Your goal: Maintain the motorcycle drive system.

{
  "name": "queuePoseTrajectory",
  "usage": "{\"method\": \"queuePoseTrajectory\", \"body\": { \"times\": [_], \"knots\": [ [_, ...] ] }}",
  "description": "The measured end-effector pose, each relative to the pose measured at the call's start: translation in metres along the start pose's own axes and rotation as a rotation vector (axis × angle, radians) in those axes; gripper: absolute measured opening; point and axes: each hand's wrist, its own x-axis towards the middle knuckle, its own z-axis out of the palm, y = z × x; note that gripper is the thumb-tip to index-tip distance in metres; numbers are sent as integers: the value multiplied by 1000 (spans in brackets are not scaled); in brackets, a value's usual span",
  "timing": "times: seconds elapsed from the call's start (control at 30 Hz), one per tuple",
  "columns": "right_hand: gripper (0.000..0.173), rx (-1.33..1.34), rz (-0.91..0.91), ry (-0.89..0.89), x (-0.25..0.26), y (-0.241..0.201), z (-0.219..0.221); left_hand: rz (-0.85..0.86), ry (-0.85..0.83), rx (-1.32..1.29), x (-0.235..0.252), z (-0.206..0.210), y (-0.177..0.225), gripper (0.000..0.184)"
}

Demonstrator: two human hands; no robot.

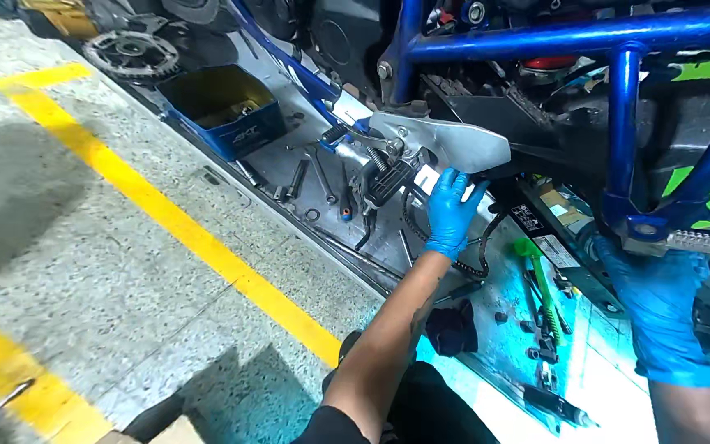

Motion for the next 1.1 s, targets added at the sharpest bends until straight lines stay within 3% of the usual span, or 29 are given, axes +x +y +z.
{"method": "queuePoseTrajectory", "body": {
  "times": [0.13, 0.23, 0.3, 0.37, 0.47, 0.6, 0.67, 0.77, 0.87, 0.93, 1.0, 1.07, 1.1],
  "knots": [
    [85, 92, -13, 54, -41, 2, -16, -53, -39, 16, 2, -2, 5, 30],
    [61, 231, -246, -35, -108, -3, -7, -246, -151, -23, -7, -15, 5, 48],
    [47, 278, -362, -273, -160, -12, 3, -357, -249, -33, -32, -39, 0, 57],
    [44, 265, -426, -537, -206, -23, 13, -372, -387, 21, -69, -84, 5, 53],
    [48, 401, -517, -566, -259, -17, 57, -503, -638, 213, -125, -176, 19, 41],
    [58, 487, -321, -571, -292, -31, 100, -1081, -1141, 714, -202, -302, -3, 55],
    [60, 548, -201, -519, -292, -38, 112, -1385, -1203, 838, -226, -354, -15, 64],
    [60, 705, 44, -464, -280, -67, 116, -1463, -1123, 760, -179, -396, -21, 62],
    [56, 608, 173, -599, -292, -90, 117, -1503, -1065, 534, -118, -402, -41, 43],
    [47, 500, 135, -721, -294, -118, 125, -1364, -966, 468, -78, -393, -57, 36],
    [49, 398, 153, -859, -285, -165, 122, -1099, -929, 449, -61, -407, -95, 39],
    [51, 310, 280, -1101, -261, -216, 106, -1109, -1052, 488, -31, -408, -114, 39],
    [52, 308, 315, -1103, -258, -240, 98, -1135, -1128, 510, -14, -411, -115, 38]
  ]
}}
